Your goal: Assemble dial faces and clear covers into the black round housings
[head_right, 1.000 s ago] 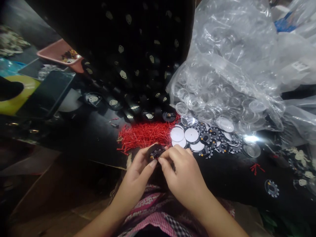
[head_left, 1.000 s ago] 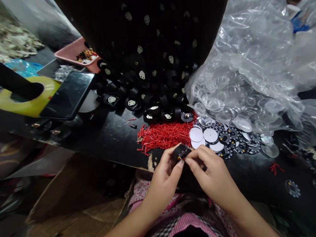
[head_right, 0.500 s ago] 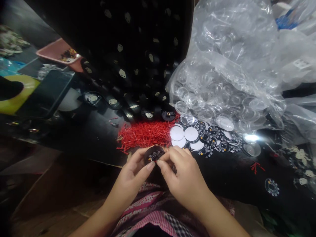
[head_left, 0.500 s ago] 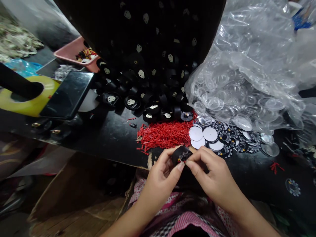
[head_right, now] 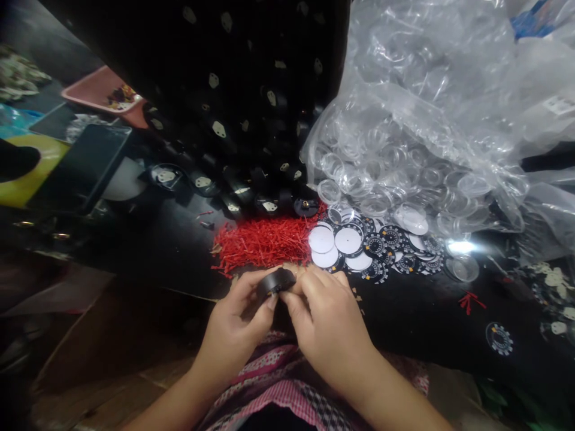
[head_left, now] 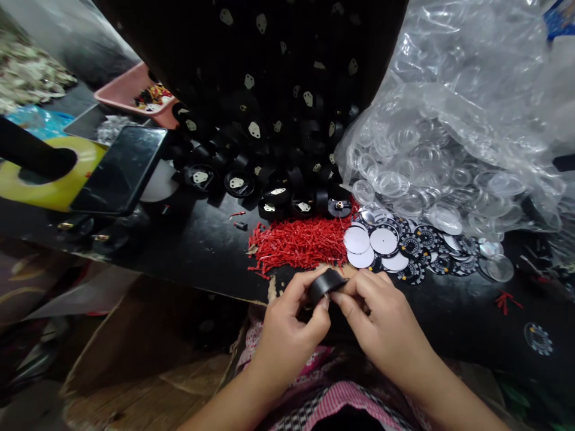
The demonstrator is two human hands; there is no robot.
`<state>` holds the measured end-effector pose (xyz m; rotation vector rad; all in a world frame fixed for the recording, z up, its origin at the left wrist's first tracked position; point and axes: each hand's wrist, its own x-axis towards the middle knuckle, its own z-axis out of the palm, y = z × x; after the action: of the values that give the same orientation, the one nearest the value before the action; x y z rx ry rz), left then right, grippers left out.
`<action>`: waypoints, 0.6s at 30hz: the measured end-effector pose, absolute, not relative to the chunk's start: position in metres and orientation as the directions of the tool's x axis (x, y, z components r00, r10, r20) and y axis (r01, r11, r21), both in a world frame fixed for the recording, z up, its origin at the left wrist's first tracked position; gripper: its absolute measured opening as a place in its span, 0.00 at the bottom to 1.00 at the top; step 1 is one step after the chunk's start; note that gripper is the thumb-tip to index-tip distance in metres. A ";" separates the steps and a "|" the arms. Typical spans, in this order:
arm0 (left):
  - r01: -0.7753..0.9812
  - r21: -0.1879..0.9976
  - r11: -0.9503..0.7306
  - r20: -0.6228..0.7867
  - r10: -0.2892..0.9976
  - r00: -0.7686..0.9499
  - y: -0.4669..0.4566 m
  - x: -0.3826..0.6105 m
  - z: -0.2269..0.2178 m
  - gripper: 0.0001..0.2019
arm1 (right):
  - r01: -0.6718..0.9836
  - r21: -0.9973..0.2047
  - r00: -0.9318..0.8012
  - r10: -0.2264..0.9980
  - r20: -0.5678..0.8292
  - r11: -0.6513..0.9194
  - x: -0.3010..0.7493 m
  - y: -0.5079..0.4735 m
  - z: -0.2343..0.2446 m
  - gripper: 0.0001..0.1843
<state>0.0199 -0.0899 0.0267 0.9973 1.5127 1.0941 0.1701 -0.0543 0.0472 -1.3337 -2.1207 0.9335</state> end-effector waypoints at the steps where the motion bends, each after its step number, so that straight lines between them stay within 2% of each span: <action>1: 0.045 0.960 0.275 -0.265 0.952 -0.151 -0.089 0.019 0.027 0.14 | 0.592 -0.750 -0.425 0.905 0.019 0.294 0.171 -0.053 0.048 0.12; 4: -0.185 0.908 0.377 -0.390 0.920 -0.037 -0.085 0.014 0.026 0.15 | 0.592 -0.743 -0.450 0.893 0.016 0.312 0.176 -0.048 0.053 0.13; 6: -0.327 0.840 0.434 -0.454 0.891 0.015 -0.084 0.011 0.027 0.18 | 0.586 -0.720 -0.475 0.878 0.066 0.371 0.179 -0.045 0.054 0.07; 7: -0.353 0.817 0.456 -0.474 0.880 0.037 -0.083 0.009 0.028 0.19 | 0.584 -0.694 -0.496 0.862 0.106 0.421 0.179 -0.044 0.053 0.03; 8: -0.348 0.808 0.475 -0.489 0.870 0.053 -0.083 0.008 0.029 0.20 | 0.583 -0.657 -0.519 0.841 0.151 0.478 0.179 -0.043 0.052 0.03; 12: -0.182 0.854 0.488 -0.484 0.872 0.069 -0.082 0.005 0.031 0.20 | 0.613 -0.446 -0.593 0.753 0.287 0.653 0.172 -0.040 0.043 0.06; 14: -0.207 0.838 0.506 -0.506 0.861 0.057 -0.083 0.008 0.029 0.19 | 0.624 -0.382 -0.595 0.732 0.332 0.681 0.168 -0.039 0.041 0.09; 16: -0.336 0.759 0.558 -0.577 0.815 0.050 -0.086 0.013 0.026 0.20 | 0.646 -0.391 -0.555 0.755 0.349 0.655 0.164 -0.040 0.043 0.11; 18: -0.425 0.713 0.558 -0.607 0.795 0.026 -0.088 0.016 0.021 0.21 | 0.676 -0.464 -0.487 0.820 0.302 0.572 0.163 -0.041 0.047 0.10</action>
<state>0.0164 -0.0876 0.0211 0.3796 1.2119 0.9779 0.1634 -0.0413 0.0475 -1.1967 -2.3139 0.3883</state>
